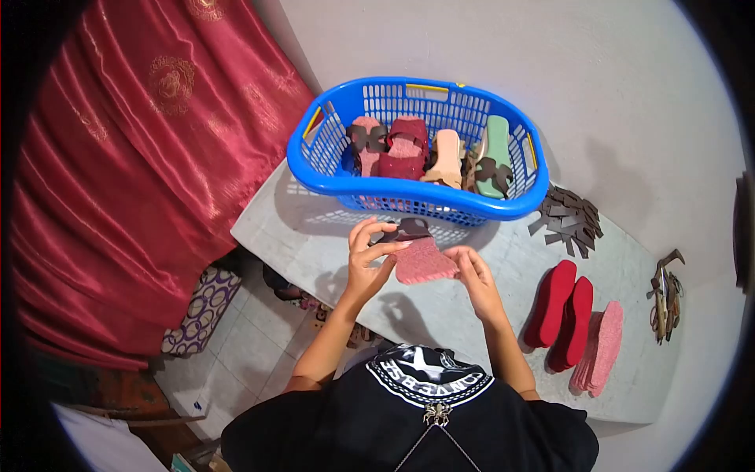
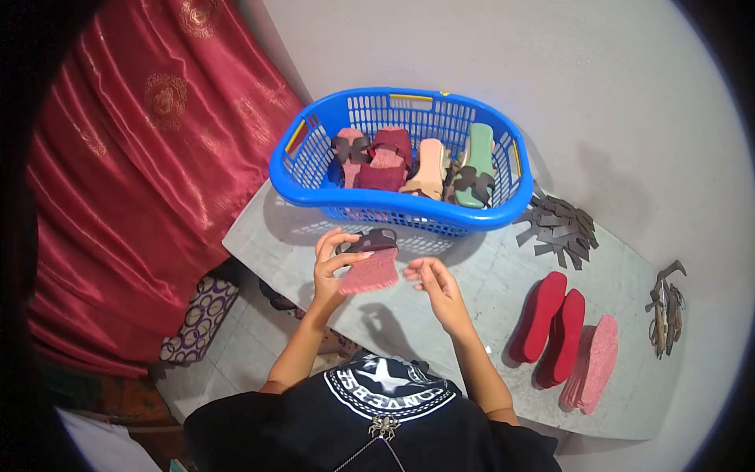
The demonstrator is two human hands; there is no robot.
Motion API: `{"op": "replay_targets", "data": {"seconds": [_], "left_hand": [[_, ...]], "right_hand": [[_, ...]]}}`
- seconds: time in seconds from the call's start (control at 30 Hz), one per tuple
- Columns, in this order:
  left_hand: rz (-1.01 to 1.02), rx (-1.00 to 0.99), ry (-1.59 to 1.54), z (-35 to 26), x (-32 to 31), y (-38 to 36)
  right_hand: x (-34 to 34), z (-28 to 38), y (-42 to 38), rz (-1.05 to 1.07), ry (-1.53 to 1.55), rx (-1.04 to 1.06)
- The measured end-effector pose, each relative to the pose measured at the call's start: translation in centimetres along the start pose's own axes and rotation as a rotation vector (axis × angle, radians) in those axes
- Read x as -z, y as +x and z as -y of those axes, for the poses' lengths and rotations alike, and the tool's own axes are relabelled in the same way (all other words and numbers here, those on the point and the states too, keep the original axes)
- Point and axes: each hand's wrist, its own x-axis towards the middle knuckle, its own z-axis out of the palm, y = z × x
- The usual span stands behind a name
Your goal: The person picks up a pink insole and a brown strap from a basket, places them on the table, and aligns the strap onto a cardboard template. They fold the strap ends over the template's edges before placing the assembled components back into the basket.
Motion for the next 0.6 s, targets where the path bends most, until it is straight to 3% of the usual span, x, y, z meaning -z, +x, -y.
{"op": "replay_targets", "data": {"seconds": [0.07, 0.1, 0.17, 0.27, 0.5, 0.57, 0.6], "left_hand": [[-0.053, -0.174, 0.185, 0.4, -0.3, 1.2], [-0.013, -0.171, 0.213, 1.8, 3.5, 3.1], [-0.02, -0.289, 0.302, 2.9, 4.0, 5.1], [-0.063, -0.351, 0.397, 4.3, 5.0, 7.2], [-0.217, -0.343, 0.487, 6.8, 4.7, 10.3], [-0.277, -0.086, -0.352, 7.9, 3.7, 10.0], [-0.261, 0.066, -0.598, 8.0, 3.7, 9.7]], "right_hand": [[1.1, -0.1, 0.0, 0.199, 0.322, -0.112], [-2.5, 0.1, 1.8, 0.19, 0.369, -0.116], [-2.9, 1.4, 3.1, 0.264, 0.502, -0.22], [-4.2, 2.2, 5.4, 0.249, 0.232, -0.138], [-5.9, 0.2, 10.7, 0.206, 0.225, -0.143], [-6.0, -0.4, 11.8, 0.188, 0.233, -0.135], [-6.1, -0.7, 12.5, 0.178, 0.238, -0.128]]}}
